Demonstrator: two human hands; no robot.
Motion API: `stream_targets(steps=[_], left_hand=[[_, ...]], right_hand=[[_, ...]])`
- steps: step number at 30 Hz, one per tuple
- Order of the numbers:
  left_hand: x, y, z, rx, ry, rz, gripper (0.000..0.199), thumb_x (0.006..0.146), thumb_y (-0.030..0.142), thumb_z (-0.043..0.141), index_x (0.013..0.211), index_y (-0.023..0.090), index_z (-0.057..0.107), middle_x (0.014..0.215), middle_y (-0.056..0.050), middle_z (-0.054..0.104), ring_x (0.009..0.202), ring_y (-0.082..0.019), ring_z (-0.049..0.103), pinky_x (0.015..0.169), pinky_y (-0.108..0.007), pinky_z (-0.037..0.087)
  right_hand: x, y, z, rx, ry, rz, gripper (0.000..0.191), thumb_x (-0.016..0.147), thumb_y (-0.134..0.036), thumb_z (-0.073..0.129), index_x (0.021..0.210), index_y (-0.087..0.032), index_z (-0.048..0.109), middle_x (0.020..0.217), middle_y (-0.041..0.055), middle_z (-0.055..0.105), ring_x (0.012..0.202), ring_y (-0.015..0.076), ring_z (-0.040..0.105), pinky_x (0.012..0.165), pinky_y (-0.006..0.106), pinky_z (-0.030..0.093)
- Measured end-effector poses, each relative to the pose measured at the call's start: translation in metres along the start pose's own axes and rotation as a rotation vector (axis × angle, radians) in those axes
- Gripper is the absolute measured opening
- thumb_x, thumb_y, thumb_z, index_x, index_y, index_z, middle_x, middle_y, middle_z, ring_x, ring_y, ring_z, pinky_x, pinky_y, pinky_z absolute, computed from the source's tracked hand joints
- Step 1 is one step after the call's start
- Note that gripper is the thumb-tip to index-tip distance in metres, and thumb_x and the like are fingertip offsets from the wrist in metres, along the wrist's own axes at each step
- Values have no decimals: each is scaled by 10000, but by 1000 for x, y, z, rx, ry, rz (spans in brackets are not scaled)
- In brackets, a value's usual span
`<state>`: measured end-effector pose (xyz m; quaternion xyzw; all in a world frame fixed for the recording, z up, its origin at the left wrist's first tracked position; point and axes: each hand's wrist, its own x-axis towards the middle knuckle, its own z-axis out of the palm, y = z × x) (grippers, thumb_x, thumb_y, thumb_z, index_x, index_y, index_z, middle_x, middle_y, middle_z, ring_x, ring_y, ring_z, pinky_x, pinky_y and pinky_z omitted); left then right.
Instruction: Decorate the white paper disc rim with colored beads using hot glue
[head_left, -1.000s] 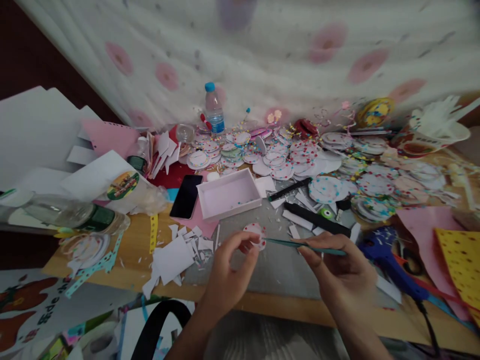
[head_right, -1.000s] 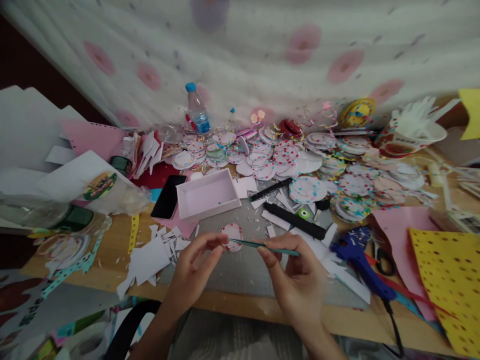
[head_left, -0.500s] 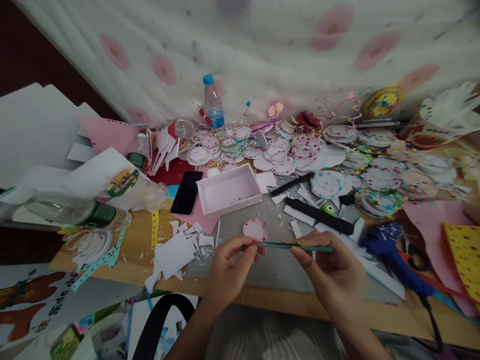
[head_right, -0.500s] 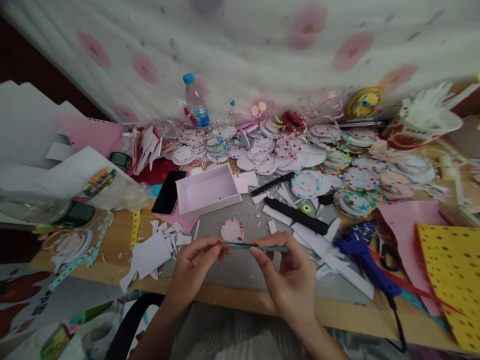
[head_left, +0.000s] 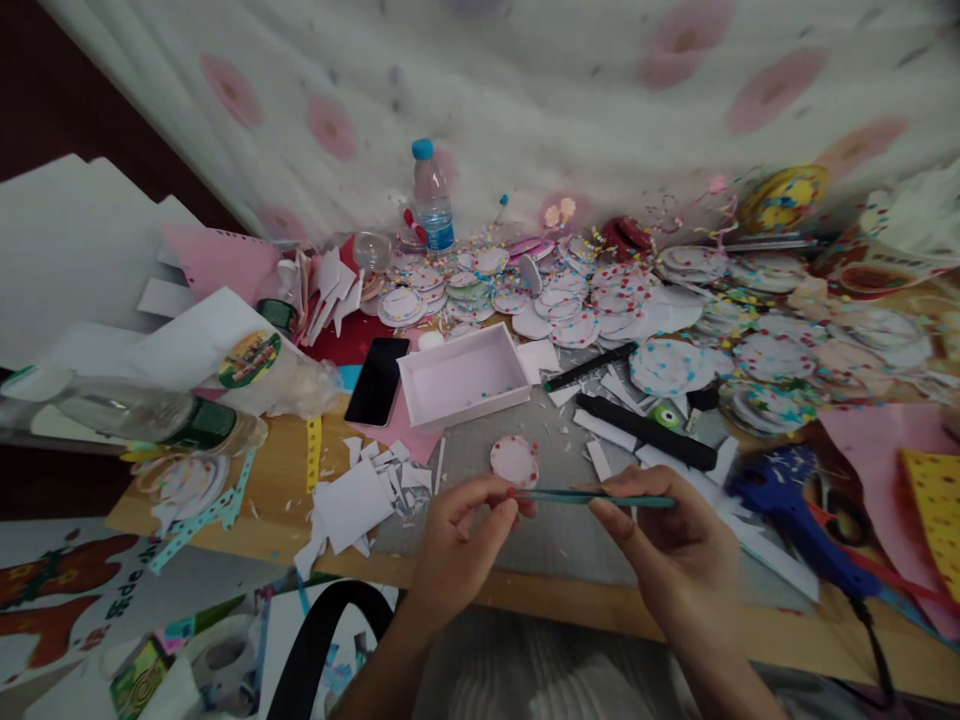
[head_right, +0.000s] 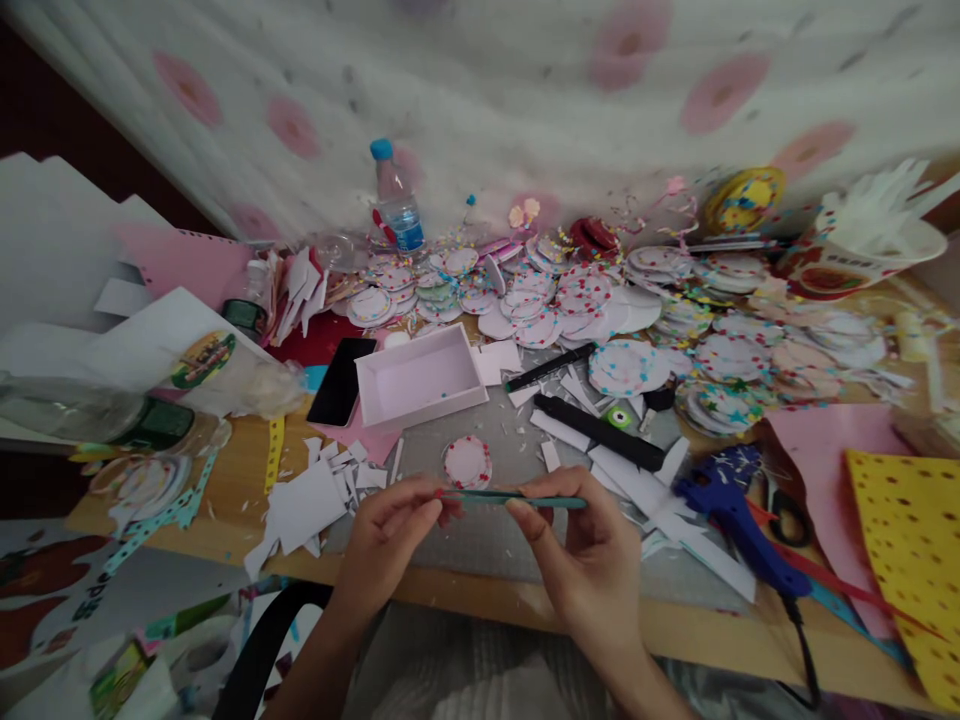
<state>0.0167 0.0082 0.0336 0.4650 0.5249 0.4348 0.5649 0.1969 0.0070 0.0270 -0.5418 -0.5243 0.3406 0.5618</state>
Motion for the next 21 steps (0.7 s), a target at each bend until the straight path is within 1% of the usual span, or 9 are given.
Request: stream_targets(steps=[4,8,11,16,21], left_hand=[[1,-5,0,8,12,12,157,858,212,565,816,170,711,787,-31,718,711,-135,626,662,-208,502],[1,-8,0,8,17,14,166,867,208,553,809,166,702,781,-32,715,700,-130,621,652,-204,499],[-1,-6,-1,24,8,21,169,867,203,552,799,160,700,797,-38,715,690,-125,618,650,-201,505],[-1,0,-3,91,-12,73,170,871,204,552,806,161,703,801,-40,714,703,-127,623,659,-198,505],[-1,1,-1,105,-7,66,181,869,207,548,802,158,708,789,-48,719,675,-135,621,642,-210,506]], right_hand=[[-1,1,0,5,-10,15,84,768,-205,709,808,-244,646,747,-11,616,673,110,571,560,181,455],[-2,4,1,37,1,25,88,771,-202,710,812,-246,646,757,-8,615,716,116,581,609,191,461],[-1,5,1,45,17,14,85,774,-202,709,808,-246,645,748,-9,609,733,119,583,628,197,461],[-1,3,1,24,-25,4,90,780,-192,703,817,-244,640,753,-4,613,716,122,572,592,201,446],[-4,1,0,65,-43,-4,93,800,-176,679,813,-245,619,731,-9,598,699,126,548,588,216,440]])
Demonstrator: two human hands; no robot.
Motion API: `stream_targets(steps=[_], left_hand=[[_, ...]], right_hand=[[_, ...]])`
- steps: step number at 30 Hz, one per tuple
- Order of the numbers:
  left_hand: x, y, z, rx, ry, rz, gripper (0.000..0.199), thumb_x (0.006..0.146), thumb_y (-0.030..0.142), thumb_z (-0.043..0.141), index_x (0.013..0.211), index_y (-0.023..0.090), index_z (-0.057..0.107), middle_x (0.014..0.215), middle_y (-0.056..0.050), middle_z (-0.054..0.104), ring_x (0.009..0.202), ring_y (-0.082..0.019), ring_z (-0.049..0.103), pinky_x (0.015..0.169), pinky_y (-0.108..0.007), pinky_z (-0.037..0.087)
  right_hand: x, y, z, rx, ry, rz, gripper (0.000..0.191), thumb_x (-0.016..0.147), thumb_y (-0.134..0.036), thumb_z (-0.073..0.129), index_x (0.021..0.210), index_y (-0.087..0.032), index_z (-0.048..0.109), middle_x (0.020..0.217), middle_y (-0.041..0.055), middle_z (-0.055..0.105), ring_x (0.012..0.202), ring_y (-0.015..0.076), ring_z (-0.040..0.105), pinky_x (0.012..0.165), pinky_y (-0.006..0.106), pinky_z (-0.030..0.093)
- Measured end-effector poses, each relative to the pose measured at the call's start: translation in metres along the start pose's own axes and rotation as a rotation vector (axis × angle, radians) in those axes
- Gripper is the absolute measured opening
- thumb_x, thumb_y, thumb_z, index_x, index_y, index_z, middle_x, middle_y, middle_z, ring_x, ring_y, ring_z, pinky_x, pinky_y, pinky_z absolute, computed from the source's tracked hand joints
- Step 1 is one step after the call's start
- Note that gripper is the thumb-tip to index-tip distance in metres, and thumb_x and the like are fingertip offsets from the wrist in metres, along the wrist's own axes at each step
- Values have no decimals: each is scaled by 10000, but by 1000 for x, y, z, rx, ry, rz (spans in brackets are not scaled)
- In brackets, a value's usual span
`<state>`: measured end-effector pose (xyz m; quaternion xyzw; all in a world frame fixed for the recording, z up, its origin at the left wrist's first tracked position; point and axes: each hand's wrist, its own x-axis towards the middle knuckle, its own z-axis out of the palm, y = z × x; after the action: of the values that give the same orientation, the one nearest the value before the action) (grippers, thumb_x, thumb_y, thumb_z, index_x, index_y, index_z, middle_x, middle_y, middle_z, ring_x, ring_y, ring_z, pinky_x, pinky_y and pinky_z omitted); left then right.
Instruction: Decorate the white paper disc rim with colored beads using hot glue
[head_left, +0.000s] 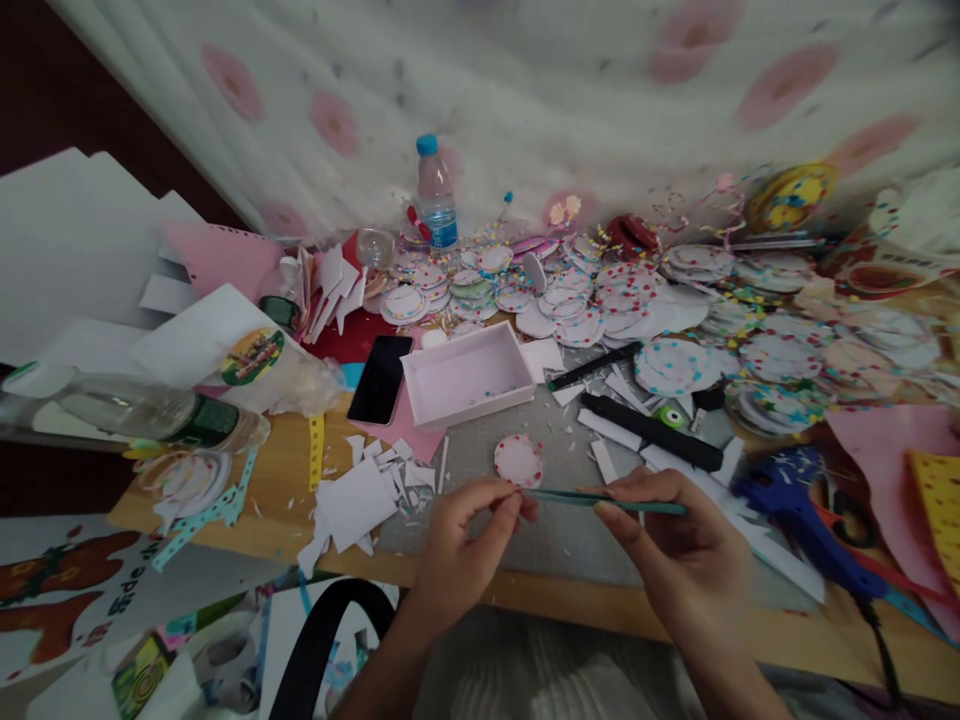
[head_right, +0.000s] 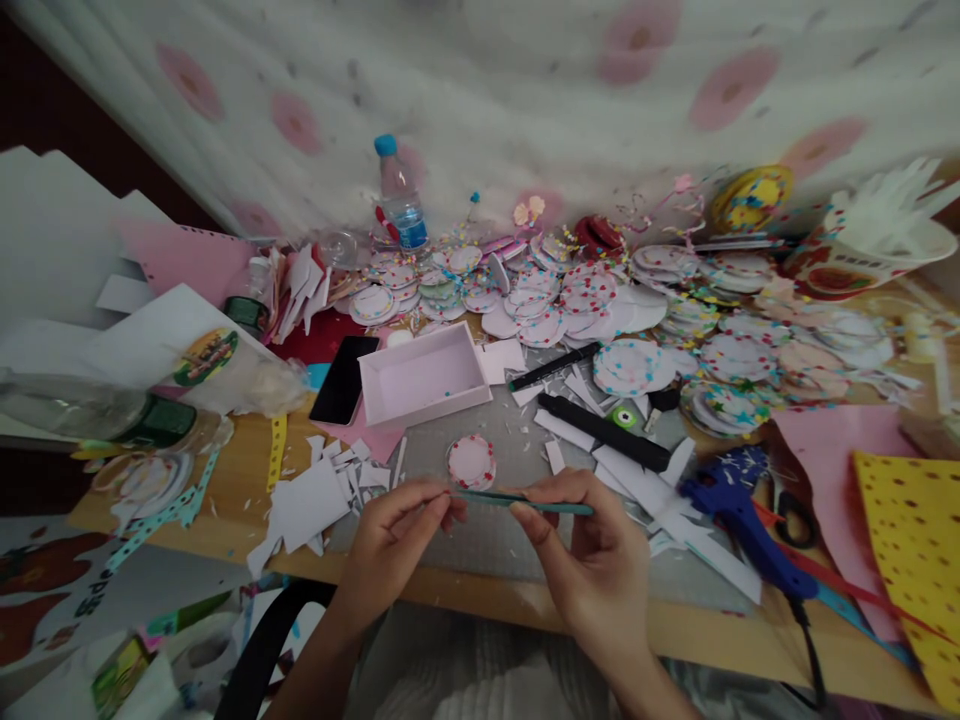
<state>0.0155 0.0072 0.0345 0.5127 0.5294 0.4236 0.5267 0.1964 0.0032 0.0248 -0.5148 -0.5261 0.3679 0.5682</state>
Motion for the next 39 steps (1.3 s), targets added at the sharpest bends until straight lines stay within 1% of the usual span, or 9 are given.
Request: stream_targets(steps=[6,13,20,26,30,34,36,37,39], left_hand=[[-1,-1,1,2,-5,-9,173,869,223,554,839,161,713,800,-52,729,670,-140,628,649,-219,516],[-1,1,-2,10,-16,-13,183,872,239,556,845,150,714,821,-64,736,698,-147,653,650,-217,527],[-2,1,-1,56,-37,-4,194,879,246,552,830,163,721,823,-53,728,712,-155,647,661,-226,516],[-1,2,-2,88,-38,-19,206,892,261,546,857,160,722,836,-60,732,717,-159,644,694,-244,515],[-1,-1,-2,77,-51,-6,203,894,260,547,854,162,720,839,-60,731,741,-162,647,716,-246,514],[-4,-3,-3,72,-59,-12,213,901,261,536,854,165,720,844,-60,724,767,-167,647,740,-253,509],[-4,-3,-4,71,-60,-19,216,899,261,536,850,161,720,842,-62,720,767,-167,643,726,-249,504],[-4,-2,-4,68,-56,-22,216,897,265,539,847,158,720,841,-63,720,764,-167,640,720,-248,500],[-5,-1,-2,43,-63,-22,235,900,288,536,848,154,722,854,-67,721,749,-165,631,708,-248,493]], right_hand=[[1,0,-1,-13,-4,5,90,788,-179,692,804,-241,628,721,-6,607,699,130,553,580,220,441],[0,0,-2,-4,37,25,91,783,-176,693,787,-240,628,726,-7,603,689,124,568,559,208,450],[1,1,-2,-1,-6,24,76,792,-195,688,810,-235,625,732,18,622,718,155,587,557,237,456],[1,0,-1,-41,31,23,69,774,-216,708,778,-226,640,712,19,622,669,152,584,529,244,460],[0,1,-2,-18,36,29,73,780,-209,705,783,-238,638,712,18,635,682,162,594,556,262,464],[-1,0,-1,12,90,49,93,794,-205,694,800,-271,630,740,13,623,731,186,600,622,312,470],[-2,-2,-1,3,126,17,108,808,-191,674,811,-285,622,755,18,625,758,208,609,647,348,467],[-4,-2,-1,-11,146,-28,128,810,-171,665,821,-290,618,762,19,634,769,219,616,661,367,463],[-7,-1,-3,-94,151,-180,205,789,-111,660,856,-299,615,804,11,678,762,223,631,707,403,443]])
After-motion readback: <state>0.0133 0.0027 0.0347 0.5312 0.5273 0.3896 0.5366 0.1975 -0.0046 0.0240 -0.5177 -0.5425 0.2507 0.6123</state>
